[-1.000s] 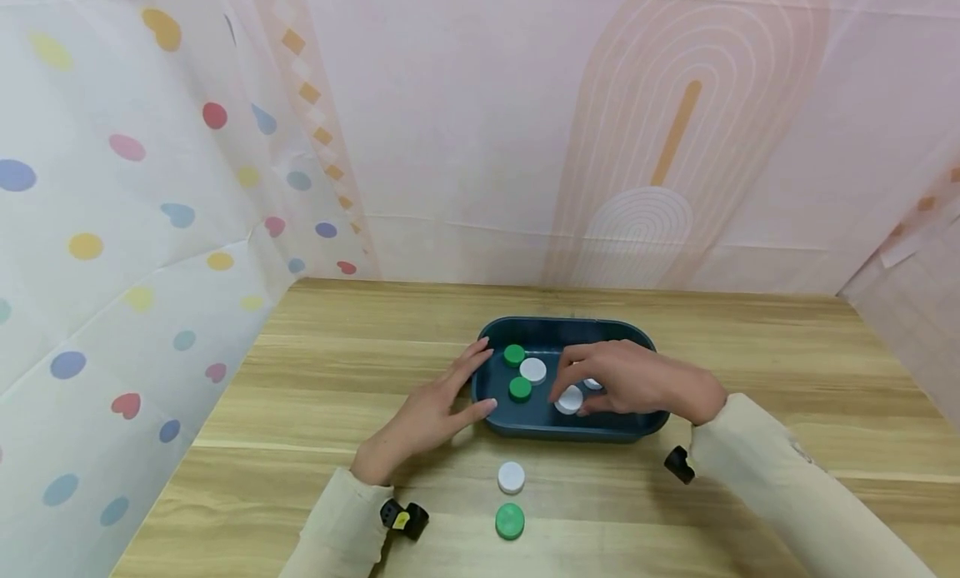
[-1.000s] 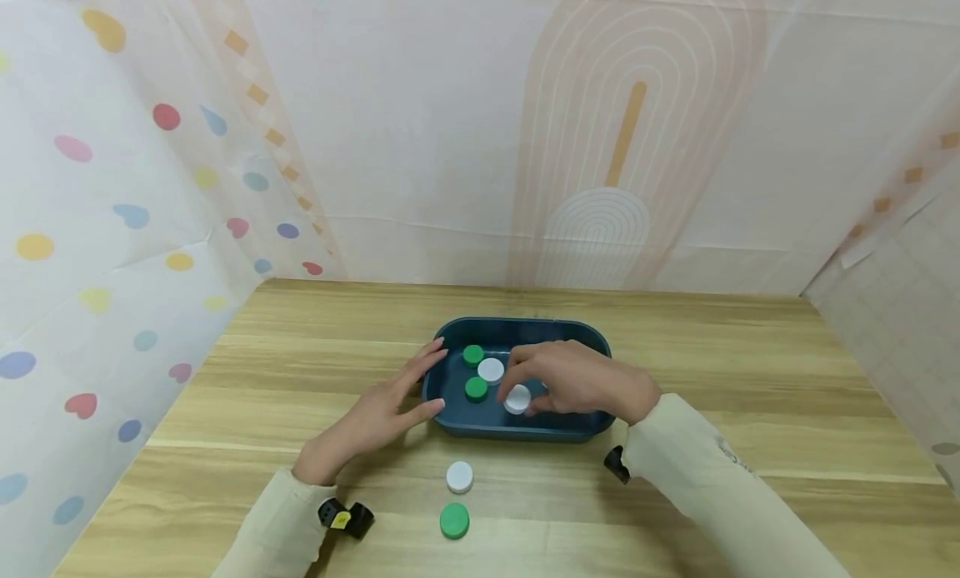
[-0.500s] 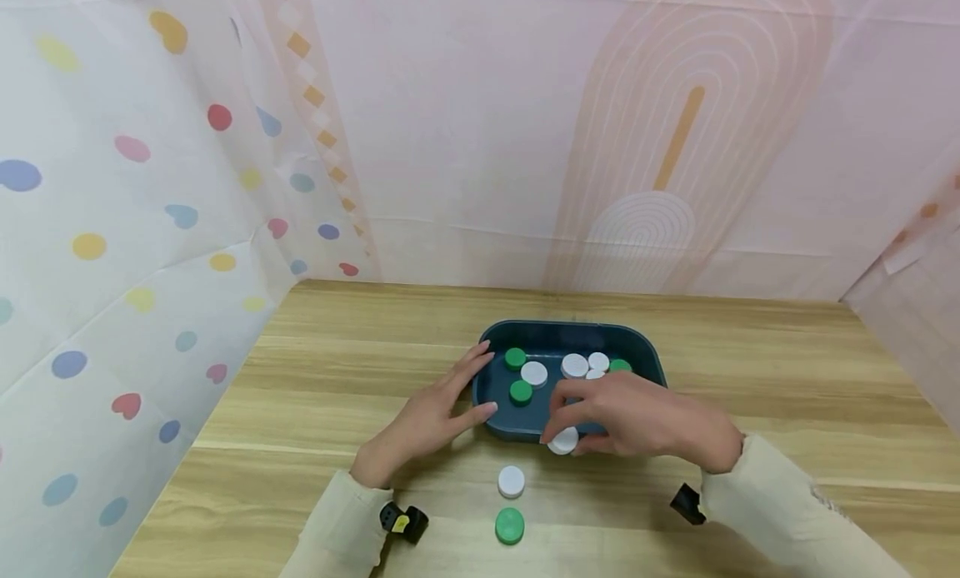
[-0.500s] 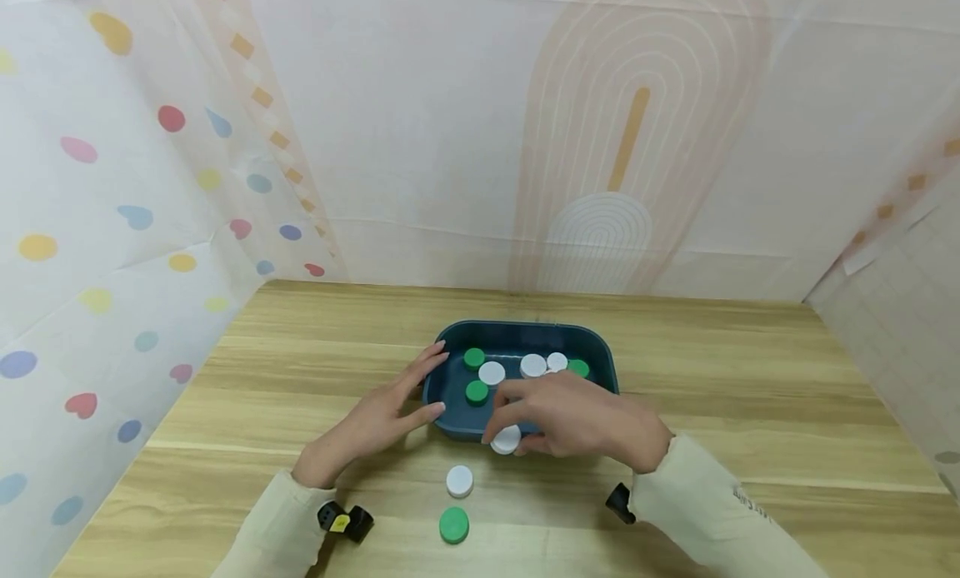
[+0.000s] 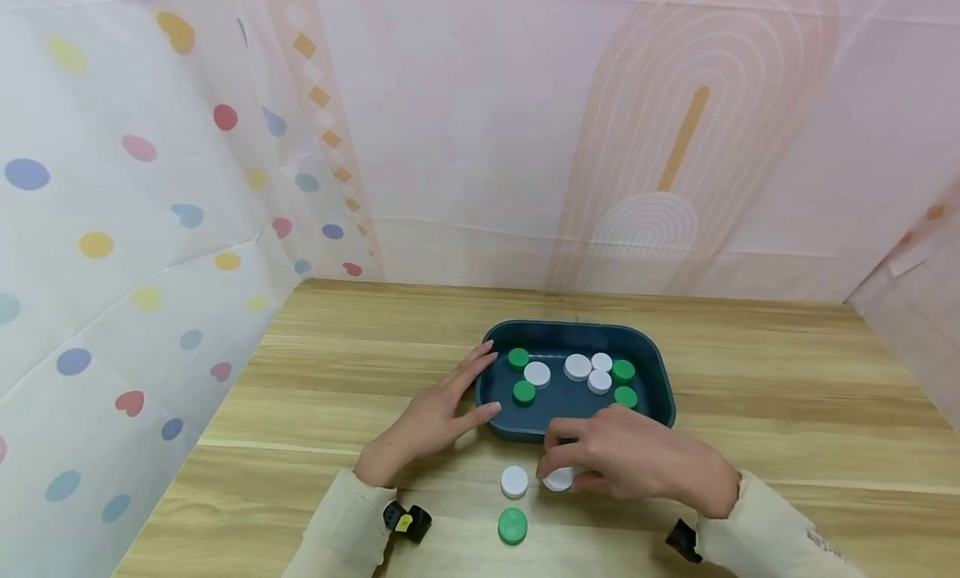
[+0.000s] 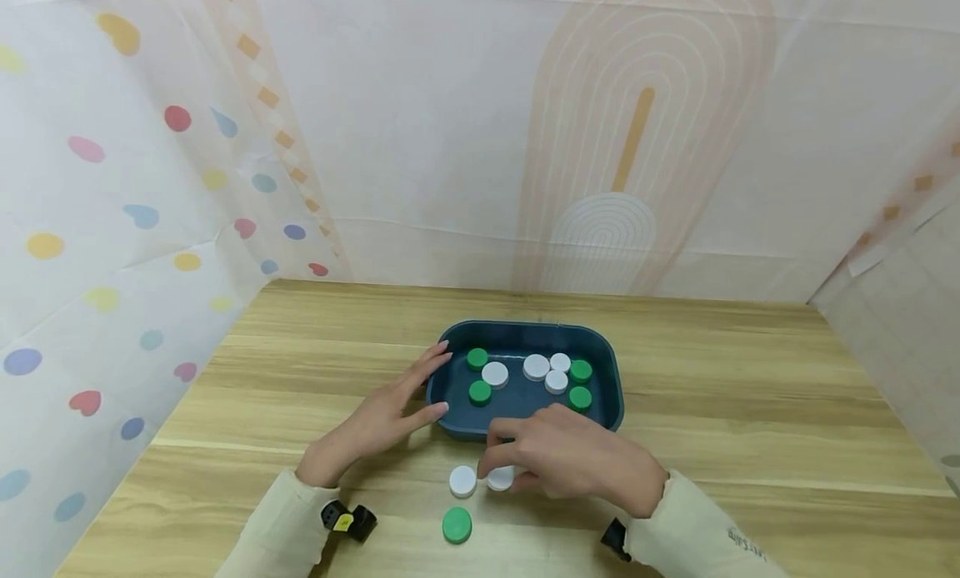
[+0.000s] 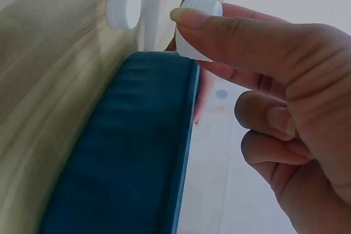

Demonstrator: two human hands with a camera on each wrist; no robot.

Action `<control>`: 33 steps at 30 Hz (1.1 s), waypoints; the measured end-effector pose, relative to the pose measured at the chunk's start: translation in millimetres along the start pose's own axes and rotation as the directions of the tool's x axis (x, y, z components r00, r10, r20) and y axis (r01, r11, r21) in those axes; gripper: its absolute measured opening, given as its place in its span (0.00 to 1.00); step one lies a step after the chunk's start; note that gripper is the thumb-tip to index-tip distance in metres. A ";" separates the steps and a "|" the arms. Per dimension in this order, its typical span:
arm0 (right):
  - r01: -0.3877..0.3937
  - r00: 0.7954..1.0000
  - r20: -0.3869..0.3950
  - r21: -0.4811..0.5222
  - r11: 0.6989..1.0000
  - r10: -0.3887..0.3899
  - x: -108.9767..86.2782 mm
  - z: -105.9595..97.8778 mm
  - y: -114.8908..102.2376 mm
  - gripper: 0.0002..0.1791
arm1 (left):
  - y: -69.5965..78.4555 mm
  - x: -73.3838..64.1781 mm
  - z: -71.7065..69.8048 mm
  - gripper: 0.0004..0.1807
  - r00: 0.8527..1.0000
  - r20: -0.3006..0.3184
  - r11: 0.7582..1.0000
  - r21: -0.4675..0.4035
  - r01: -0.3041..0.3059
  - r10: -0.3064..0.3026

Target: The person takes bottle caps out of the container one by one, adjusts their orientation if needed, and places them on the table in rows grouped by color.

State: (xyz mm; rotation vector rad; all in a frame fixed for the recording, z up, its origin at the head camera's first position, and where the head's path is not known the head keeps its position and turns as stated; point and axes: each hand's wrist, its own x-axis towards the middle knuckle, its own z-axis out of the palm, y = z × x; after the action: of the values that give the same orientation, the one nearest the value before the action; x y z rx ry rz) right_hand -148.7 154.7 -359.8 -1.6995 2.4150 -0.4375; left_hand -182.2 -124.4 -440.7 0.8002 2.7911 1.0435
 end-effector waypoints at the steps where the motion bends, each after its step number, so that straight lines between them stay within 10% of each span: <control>1: -0.004 1.000 -0.001 0.003 1.000 0.004 -0.4 1.8 -0.1 0.18 | -0.2 0.1 0.2 0.38 1.000 -0.001 1.000 -0.001 0.000 0.000; 33: -0.092 0.996 -0.004 0.022 0.996 0.092 -2.0 43.5 3.9 0.12 | 0.1 0.4 0.0 0.38 1.000 -0.001 1.000 -0.014 -0.018 0.018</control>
State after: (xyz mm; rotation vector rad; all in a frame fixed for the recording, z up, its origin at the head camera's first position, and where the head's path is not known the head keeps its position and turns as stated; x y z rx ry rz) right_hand -138.8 151.4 -402.2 -1.5725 2.4706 -0.4542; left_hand -182.4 -124.1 -440.6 0.8248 2.7792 1.0648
